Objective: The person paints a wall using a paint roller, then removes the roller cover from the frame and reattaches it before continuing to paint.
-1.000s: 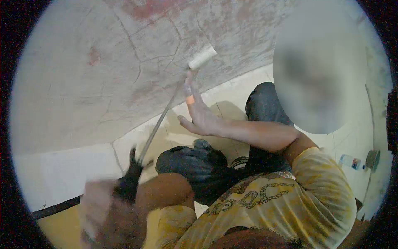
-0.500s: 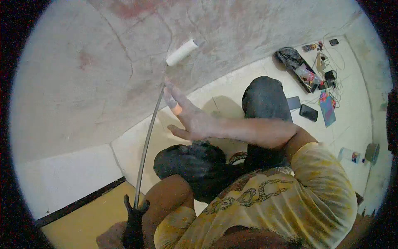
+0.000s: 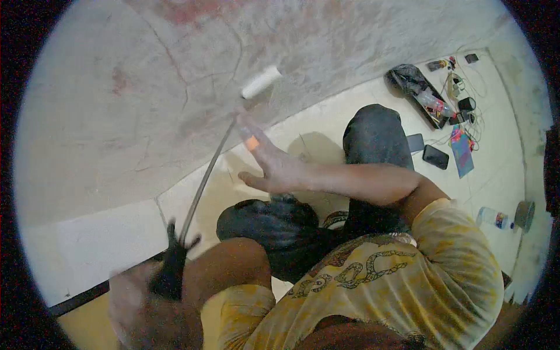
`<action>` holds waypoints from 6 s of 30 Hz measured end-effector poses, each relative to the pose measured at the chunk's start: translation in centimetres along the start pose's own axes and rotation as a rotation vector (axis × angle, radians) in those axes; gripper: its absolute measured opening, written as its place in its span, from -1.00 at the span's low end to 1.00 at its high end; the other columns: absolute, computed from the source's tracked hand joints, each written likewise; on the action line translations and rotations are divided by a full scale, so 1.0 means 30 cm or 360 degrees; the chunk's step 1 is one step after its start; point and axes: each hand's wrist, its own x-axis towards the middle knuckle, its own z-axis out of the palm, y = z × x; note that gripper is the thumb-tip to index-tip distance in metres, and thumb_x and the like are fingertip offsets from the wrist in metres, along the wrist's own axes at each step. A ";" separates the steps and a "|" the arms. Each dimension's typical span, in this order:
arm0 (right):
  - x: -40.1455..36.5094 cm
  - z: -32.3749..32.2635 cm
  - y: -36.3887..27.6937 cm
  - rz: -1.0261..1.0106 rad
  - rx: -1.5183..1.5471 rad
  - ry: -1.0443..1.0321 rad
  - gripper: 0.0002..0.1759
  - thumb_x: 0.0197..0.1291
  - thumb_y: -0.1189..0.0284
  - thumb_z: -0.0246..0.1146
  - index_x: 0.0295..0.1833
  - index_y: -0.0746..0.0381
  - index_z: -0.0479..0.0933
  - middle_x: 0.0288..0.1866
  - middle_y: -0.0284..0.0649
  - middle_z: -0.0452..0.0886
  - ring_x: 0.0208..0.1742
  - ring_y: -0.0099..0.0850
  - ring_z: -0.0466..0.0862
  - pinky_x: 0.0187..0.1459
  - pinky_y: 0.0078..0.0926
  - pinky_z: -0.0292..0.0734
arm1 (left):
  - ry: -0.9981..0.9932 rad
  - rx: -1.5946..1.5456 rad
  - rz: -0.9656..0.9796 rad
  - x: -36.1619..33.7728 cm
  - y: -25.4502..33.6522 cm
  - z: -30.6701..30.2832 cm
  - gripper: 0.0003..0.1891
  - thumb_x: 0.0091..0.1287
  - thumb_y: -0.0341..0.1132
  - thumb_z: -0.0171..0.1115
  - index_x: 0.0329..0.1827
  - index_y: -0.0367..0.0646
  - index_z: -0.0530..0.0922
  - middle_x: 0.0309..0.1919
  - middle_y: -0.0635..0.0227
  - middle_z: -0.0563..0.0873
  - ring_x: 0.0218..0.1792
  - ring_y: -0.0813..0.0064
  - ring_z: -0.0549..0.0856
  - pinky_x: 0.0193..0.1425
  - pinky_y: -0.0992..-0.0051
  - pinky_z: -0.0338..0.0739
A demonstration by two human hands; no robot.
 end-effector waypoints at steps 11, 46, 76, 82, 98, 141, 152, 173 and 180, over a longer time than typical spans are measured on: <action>0.003 0.070 0.098 0.0219 -0.0035 0.0208 0.15 0.17 0.31 0.32 0.54 0.35 -0.42 0.57 0.28 -0.35 0.59 0.18 -0.22 0.54 -0.14 -0.12 | 0.0142 -0.0227 -0.0479 0.037 -0.150 -0.064 -0.79 0.16 -0.16 0.10 -0.53 0.05 0.28 -0.72 0.53 0.30 -0.78 0.62 0.21 -0.61 0.51 0.14; 0.023 -0.015 -0.026 -0.0276 -0.0084 -0.0251 0.14 0.20 0.35 0.28 0.58 0.18 -0.46 0.58 0.25 -0.36 0.60 0.15 -0.19 0.53 -0.17 -0.05 | 0.0050 0.0228 -0.0185 -0.010 0.046 -0.116 -0.73 0.23 -0.06 0.06 -0.54 0.06 0.31 -0.70 0.48 0.34 -0.75 0.58 0.24 -0.61 0.54 0.15; 0.016 -0.005 -0.013 0.0095 0.0080 -0.0133 0.00 0.26 0.35 0.21 0.53 0.45 -0.33 0.56 0.30 -0.20 0.58 0.11 -0.10 0.54 -0.22 -0.09 | -0.0105 -0.0218 -0.0007 0.007 -0.057 -0.142 -0.74 0.19 -0.04 0.20 -0.46 0.04 0.40 -0.61 0.42 0.51 -0.66 0.56 0.38 -0.43 0.50 0.34; 0.034 -0.086 -0.154 -0.0315 0.0063 -0.0308 -0.02 0.25 0.37 0.21 0.54 0.40 -0.30 0.53 0.29 -0.02 0.53 0.14 0.08 0.51 -0.17 0.01 | -0.0119 0.0152 0.0325 -0.050 0.154 -0.078 -0.74 0.24 -0.04 0.19 -0.38 0.01 0.40 -0.50 0.34 0.55 -0.59 0.53 0.48 -0.36 0.47 0.43; 0.138 -0.186 -0.200 -0.0479 0.0281 -0.0172 0.00 0.29 0.33 0.23 0.56 0.36 -0.33 0.61 0.09 -0.12 0.60 -0.12 -0.03 0.53 -0.24 -0.08 | 0.0146 0.0021 -0.0331 -0.063 -0.027 -0.053 -0.68 0.28 -0.05 0.20 -0.14 -0.01 0.33 -0.33 0.24 0.54 -0.55 0.52 0.52 -0.33 0.47 0.48; 1.058 -0.579 -1.119 -0.1629 -0.0516 0.0199 -0.55 0.32 0.17 0.23 0.23 0.13 0.41 0.37 -0.21 0.43 0.39 -0.24 0.41 0.36 -0.15 0.37 | -0.0069 0.0391 -0.0014 0.051 0.249 0.037 -0.30 0.37 -0.07 0.23 0.49 -0.06 0.15 0.12 -0.03 0.50 -0.43 0.49 0.63 -0.25 0.48 0.61; 0.886 -0.599 -0.896 -0.1350 -0.1401 0.0247 -0.35 0.07 0.22 0.43 0.31 -0.07 0.40 0.39 -0.16 0.25 0.43 -0.10 0.26 0.42 -0.04 0.22 | 0.0407 0.1087 -0.1309 -0.163 0.058 -0.098 -0.43 0.45 -0.31 0.05 0.50 -0.18 0.18 -0.44 0.37 0.51 -0.49 0.58 0.44 -0.40 0.53 0.43; 0.790 -1.147 -0.847 -0.1413 -0.1328 0.1075 -0.62 0.11 0.42 0.43 0.06 0.12 0.54 0.45 -0.17 0.31 0.55 -0.15 0.16 0.46 -0.19 0.21 | -0.0407 0.2088 -0.0905 0.431 0.159 0.116 -0.61 0.46 -0.21 0.03 0.27 -0.17 0.49 -0.54 0.01 0.54 -0.56 0.25 0.51 -0.35 0.25 0.43; 0.667 -1.409 -0.717 -0.1461 -0.1472 0.1471 -0.67 0.06 0.34 0.46 -0.04 0.07 0.57 0.35 -0.15 0.44 0.47 -0.07 0.28 0.42 -0.07 0.17 | -0.0831 0.2267 -0.0495 0.558 0.042 0.232 -0.57 0.42 -0.23 0.02 0.35 0.00 0.43 -0.40 -0.04 0.66 -0.38 -0.06 0.65 -0.23 0.09 0.50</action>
